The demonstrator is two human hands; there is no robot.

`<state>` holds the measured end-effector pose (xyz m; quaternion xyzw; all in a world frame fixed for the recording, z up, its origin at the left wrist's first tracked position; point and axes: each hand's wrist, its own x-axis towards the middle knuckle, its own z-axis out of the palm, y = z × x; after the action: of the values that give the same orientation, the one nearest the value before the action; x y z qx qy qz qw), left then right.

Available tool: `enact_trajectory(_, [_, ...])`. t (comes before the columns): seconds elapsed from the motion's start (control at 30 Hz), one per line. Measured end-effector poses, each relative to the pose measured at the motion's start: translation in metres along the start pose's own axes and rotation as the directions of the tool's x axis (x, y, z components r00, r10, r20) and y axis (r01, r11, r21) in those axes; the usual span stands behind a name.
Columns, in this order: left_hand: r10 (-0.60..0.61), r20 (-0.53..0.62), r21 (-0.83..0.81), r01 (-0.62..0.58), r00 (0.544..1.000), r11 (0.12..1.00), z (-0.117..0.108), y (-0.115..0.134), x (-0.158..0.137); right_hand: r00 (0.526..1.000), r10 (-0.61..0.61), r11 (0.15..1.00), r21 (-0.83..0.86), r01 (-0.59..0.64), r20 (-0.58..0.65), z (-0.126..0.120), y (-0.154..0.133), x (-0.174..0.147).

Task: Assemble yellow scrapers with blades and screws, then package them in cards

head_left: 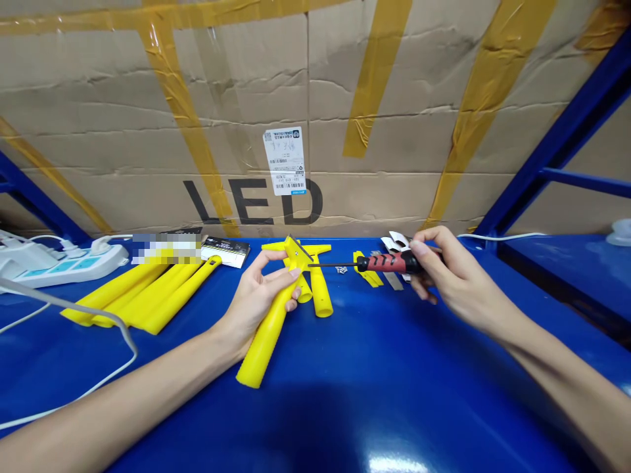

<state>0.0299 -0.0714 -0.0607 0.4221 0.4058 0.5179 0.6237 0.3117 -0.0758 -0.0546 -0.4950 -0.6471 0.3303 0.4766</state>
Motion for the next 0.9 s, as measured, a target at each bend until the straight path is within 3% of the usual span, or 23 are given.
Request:
enact_trajectory(0.07, [-0.005,-0.006,-0.003,0.005,1.000,1.000,0.001,-0.001,0.000,1.000,0.015,1.000,0.014,-0.015,-0.010,-0.001,-0.001,0.000])
enact_trajectory(0.17, [0.000,-0.012,-0.008,0.000,1.000,1.000,0.000,0.000,0.000,0.995,-0.058,0.997,0.054,0.053,0.084,-0.003,-0.003,-0.002])
enact_trajectory(0.27, [0.002,-0.018,-0.013,-0.002,1.000,1.000,-0.001,0.001,0.001,0.987,-0.100,0.994,-0.026,0.104,0.123,-0.003,-0.004,-0.002])
enact_trajectory(0.47, [0.018,-0.006,-0.022,-0.019,1.000,1.000,-0.002,0.003,0.002,0.997,-0.009,0.997,-0.074,0.015,0.071,0.002,0.001,-0.002])
enact_trajectory(0.6, [0.025,-0.007,-0.020,-0.025,1.000,0.999,-0.003,0.006,0.001,0.980,-0.126,0.987,-0.076,0.139,0.156,0.000,-0.006,-0.004])
enact_trajectory(0.67, [0.014,-0.006,-0.017,-0.014,1.000,1.000,-0.002,0.007,0.001,0.979,-0.141,0.985,-0.079,0.154,0.144,0.002,-0.009,-0.004])
enact_trajectory(0.8, [0.006,-0.019,-0.024,-0.006,1.000,1.000,-0.002,0.008,0.001,0.996,-0.045,0.999,-0.004,0.045,0.077,0.010,-0.011,-0.004])
enact_trajectory(0.9, [-0.016,-0.030,-0.020,0.015,0.999,1.000,-0.003,0.007,0.002,0.993,0.019,1.000,0.011,-0.020,0.113,0.012,-0.009,-0.003])
